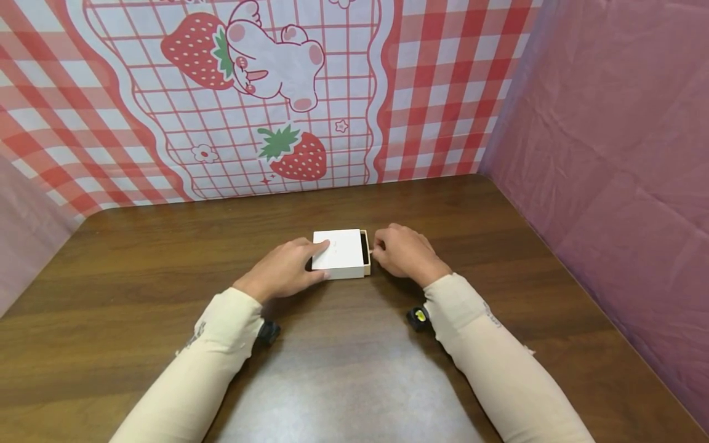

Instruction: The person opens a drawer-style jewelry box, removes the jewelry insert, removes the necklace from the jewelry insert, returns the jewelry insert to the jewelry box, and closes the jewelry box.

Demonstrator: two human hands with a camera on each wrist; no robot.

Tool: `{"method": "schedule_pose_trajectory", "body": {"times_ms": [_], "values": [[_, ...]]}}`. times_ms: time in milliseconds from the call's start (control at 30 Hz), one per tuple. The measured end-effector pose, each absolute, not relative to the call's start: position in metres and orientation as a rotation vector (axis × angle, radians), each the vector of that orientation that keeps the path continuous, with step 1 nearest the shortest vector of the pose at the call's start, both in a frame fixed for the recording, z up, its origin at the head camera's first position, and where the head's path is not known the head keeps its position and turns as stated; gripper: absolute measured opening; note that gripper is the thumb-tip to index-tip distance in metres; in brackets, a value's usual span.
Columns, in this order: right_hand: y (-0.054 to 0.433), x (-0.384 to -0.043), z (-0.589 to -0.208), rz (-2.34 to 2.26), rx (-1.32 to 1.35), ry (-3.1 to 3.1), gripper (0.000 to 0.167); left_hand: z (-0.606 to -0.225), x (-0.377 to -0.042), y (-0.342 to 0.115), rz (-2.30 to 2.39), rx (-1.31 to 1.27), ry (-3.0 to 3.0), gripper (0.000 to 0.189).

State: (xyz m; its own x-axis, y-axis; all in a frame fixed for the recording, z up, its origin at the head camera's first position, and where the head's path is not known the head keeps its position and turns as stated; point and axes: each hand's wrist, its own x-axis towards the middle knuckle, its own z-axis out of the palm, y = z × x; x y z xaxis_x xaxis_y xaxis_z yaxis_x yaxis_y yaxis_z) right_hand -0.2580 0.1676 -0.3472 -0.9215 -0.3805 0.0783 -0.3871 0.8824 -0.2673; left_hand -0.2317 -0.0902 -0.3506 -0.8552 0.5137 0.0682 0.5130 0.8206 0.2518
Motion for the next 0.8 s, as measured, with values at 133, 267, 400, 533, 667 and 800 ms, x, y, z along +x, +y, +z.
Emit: {"method": "schedule_pose_trajectory", "body": {"times_ms": [133,267,400,533,667,800], "values": [[0.1677,-0.2583,-0.3475,0.440,0.612,-3.031,0.009,-0.3508,-0.2319,-0.0903,0.409,0.848,2.999,0.065],[0.1687,-0.2587,-0.3480,0.436,0.606,-3.042,0.010,-0.3507,-0.2324,-0.0900,0.410,0.852,2.999,0.065],[0.1703,-0.2591,-0.3488,0.435,0.591,-3.053,0.011,-0.3510,-0.2326,-0.0899,0.408,0.850,3.000,0.065],[0.1707,-0.2591,-0.3489,0.435,0.593,-3.050,0.011,-0.3508,-0.2323,-0.0898,0.387,0.828,3.003,0.065],[0.1704,-0.2590,-0.3483,0.435,0.598,-3.046,0.011,-0.3506,-0.2321,-0.0897,0.373,0.811,3.007,0.065],[0.1702,-0.2586,-0.3474,0.436,0.585,-3.052,0.011,-0.3503,-0.2320,-0.0899,0.371,0.808,3.011,0.065]]}}
